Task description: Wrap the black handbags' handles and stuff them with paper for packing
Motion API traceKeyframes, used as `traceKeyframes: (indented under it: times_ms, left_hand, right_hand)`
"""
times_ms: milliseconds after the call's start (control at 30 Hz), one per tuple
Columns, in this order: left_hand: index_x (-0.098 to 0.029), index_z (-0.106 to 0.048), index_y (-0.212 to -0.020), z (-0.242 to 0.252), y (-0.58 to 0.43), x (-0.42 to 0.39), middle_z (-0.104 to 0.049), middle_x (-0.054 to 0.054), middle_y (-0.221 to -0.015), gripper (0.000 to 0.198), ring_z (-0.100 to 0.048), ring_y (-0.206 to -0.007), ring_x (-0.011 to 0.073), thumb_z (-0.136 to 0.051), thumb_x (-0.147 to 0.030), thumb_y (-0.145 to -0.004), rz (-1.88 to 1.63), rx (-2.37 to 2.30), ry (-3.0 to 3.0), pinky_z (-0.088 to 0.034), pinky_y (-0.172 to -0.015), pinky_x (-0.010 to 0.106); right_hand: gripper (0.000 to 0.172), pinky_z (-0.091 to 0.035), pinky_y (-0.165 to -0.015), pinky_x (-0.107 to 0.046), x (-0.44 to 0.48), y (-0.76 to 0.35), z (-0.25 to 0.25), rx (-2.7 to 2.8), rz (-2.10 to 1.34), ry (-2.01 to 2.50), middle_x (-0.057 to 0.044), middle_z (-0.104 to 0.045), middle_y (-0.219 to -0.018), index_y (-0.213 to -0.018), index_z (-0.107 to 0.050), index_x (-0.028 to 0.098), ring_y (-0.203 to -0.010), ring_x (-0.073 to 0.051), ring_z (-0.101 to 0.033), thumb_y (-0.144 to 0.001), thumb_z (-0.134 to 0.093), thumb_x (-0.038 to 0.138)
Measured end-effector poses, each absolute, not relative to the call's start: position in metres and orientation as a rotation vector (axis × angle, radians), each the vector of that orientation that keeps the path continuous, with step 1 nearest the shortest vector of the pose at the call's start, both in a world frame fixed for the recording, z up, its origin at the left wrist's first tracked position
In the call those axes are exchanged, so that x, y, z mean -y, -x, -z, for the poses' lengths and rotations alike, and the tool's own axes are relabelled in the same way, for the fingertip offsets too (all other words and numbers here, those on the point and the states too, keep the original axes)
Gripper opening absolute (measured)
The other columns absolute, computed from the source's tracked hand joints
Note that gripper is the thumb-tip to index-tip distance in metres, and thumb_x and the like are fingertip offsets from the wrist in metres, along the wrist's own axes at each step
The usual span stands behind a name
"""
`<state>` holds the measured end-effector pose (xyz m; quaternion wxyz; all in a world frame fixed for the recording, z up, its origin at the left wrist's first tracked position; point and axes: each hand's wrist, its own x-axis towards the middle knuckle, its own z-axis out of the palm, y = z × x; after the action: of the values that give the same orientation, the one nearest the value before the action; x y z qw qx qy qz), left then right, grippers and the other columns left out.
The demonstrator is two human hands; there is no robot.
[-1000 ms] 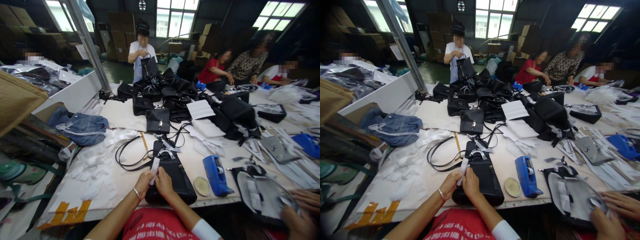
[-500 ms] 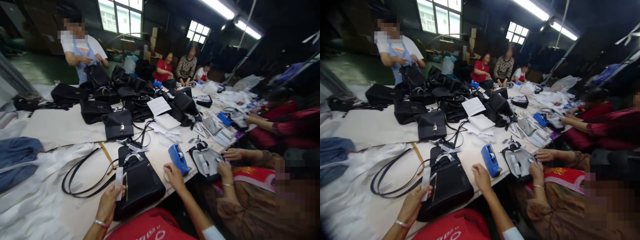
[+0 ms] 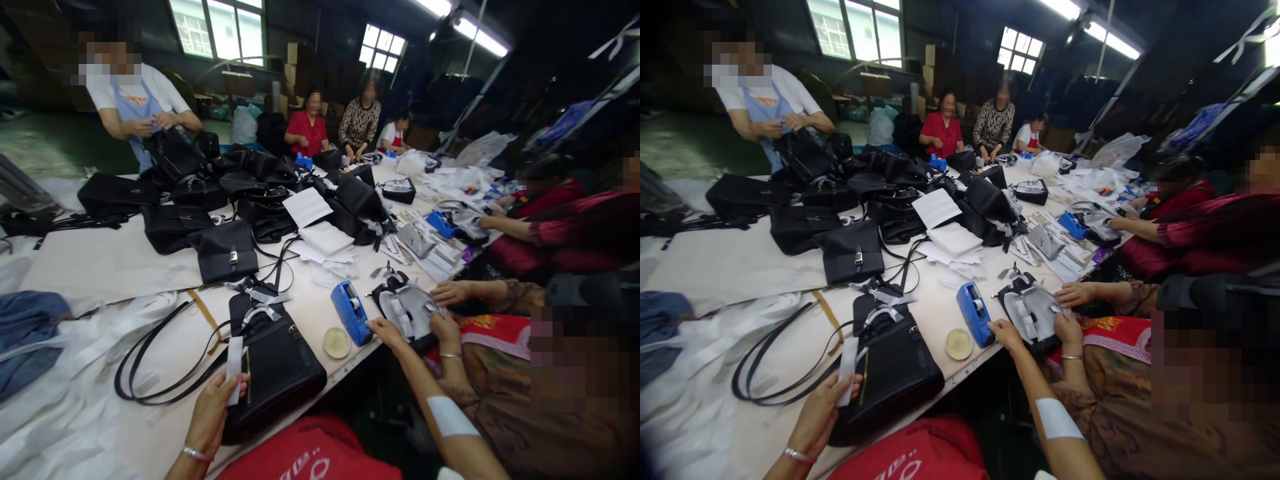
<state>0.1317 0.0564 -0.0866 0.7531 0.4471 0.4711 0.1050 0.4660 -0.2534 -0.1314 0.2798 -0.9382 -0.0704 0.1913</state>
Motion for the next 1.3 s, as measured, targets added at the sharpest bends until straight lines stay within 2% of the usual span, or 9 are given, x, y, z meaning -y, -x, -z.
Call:
traceKeyframes:
  times_ms: [267,367,500,700,833,967,1067,1200,1300]
  left_hand:
    - [-0.011,-0.066,-0.088,0.085,-0.130,-0.056,-0.070,0.005,-0.078,0.034,-0.061,-0.063,0.0111,-0.076,-0.031,-0.061,-0.253,-1.019,-0.915,-0.051,-0.062,0.021]
    - [-0.010,-0.067,-0.085,0.085,-0.130,-0.056,-0.070,0.005,-0.077,0.033,-0.061,-0.061,0.0109,-0.077,-0.031,-0.060,-0.247,-1.023,-0.905,-0.051,-0.061,0.021]
    - [-0.011,-0.067,-0.092,0.085,-0.130,-0.057,-0.070,0.005,-0.078,0.038,-0.060,-0.062,0.0105,-0.076,-0.032,-0.061,-0.247,-1.003,-0.911,-0.051,-0.061,0.021]
    - [-0.010,-0.066,-0.094,0.085,-0.130,-0.058,-0.070,0.005,-0.079,0.042,-0.060,-0.062,0.0108,-0.077,-0.031,-0.060,-0.261,-1.024,-0.886,-0.051,-0.060,0.021]
    - [-0.010,-0.065,-0.097,0.088,-0.130,-0.059,-0.070,0.005,-0.080,0.043,-0.060,-0.063,0.0099,-0.076,-0.031,-0.062,-0.256,-1.006,-0.876,-0.051,-0.061,0.020]
    - [-0.010,-0.065,-0.094,0.094,-0.129,-0.061,-0.069,0.005,-0.079,0.040,-0.059,-0.062,0.0097,-0.077,-0.029,-0.061,-0.268,-0.992,-0.868,-0.051,-0.061,0.020]
    - [-0.010,-0.065,-0.092,0.098,-0.129,-0.062,-0.069,0.005,-0.080,0.038,-0.060,-0.062,0.0092,-0.077,-0.027,-0.061,-0.248,-1.014,-0.868,-0.052,-0.060,0.019]
    - [-0.011,-0.065,-0.089,0.101,-0.132,-0.062,-0.069,0.003,-0.080,0.032,-0.060,-0.061,0.0080,-0.077,-0.023,-0.061,-0.182,-1.057,-0.890,-0.053,-0.060,0.016]
    - [-0.013,-0.066,-0.088,0.101,-0.135,-0.064,-0.069,0.003,-0.080,0.029,-0.061,-0.062,0.0078,-0.077,-0.022,-0.063,-0.098,-1.065,-0.932,-0.053,-0.060,0.015]
  right_hand:
    - [0.023,-0.035,-0.053,-0.021,0.268,-0.456,0.118,0.151,-0.483,2.458,-0.001,-0.063,-0.065,-0.066,-0.061,0.017,-0.060,-0.013,-0.054,-0.073,-0.056,0.038]
    - [0.025,-0.036,-0.048,-0.021,0.271,-0.447,0.119,0.076,-0.545,2.407,-0.002,-0.060,-0.057,-0.066,-0.061,0.016,-0.051,-0.012,-0.053,-0.076,-0.052,0.038]
    - [0.025,-0.038,-0.043,-0.020,0.271,-0.438,0.127,-0.027,-0.608,2.356,-0.001,-0.056,-0.051,-0.064,-0.057,0.016,-0.042,-0.010,-0.049,-0.079,-0.048,0.034]
    - [0.025,-0.040,-0.042,-0.019,0.270,-0.437,0.131,-0.060,-0.627,2.423,-0.002,-0.058,-0.052,-0.063,-0.057,0.015,-0.042,-0.009,-0.051,-0.081,-0.047,0.029]
    - [0.026,-0.042,-0.049,-0.022,0.264,-0.440,0.129,-0.002,-0.601,2.578,-0.006,-0.062,-0.057,-0.064,-0.061,0.015,-0.052,-0.014,-0.058,-0.080,-0.047,0.029]
    - [0.020,-0.043,-0.064,-0.027,0.257,-0.436,0.130,0.081,-0.531,2.761,-0.013,-0.067,-0.078,-0.069,-0.065,0.014,-0.078,-0.021,-0.063,-0.078,-0.052,0.027]
    - [0.021,-0.041,-0.069,-0.028,0.255,-0.425,0.136,0.090,-0.502,2.833,-0.015,-0.067,-0.089,-0.080,-0.066,0.013,-0.087,-0.023,-0.061,-0.082,-0.049,0.026]
    - [0.026,-0.038,-0.070,-0.027,0.260,-0.407,0.143,0.045,-0.449,2.815,-0.014,-0.065,-0.097,-0.095,-0.064,0.015,-0.089,-0.022,-0.059,-0.087,-0.041,0.025]
    - [0.024,-0.036,-0.072,-0.025,0.264,-0.393,0.148,0.035,-0.422,2.729,-0.009,-0.066,-0.098,-0.098,-0.062,0.018,-0.090,-0.019,-0.058,-0.087,-0.042,0.026]
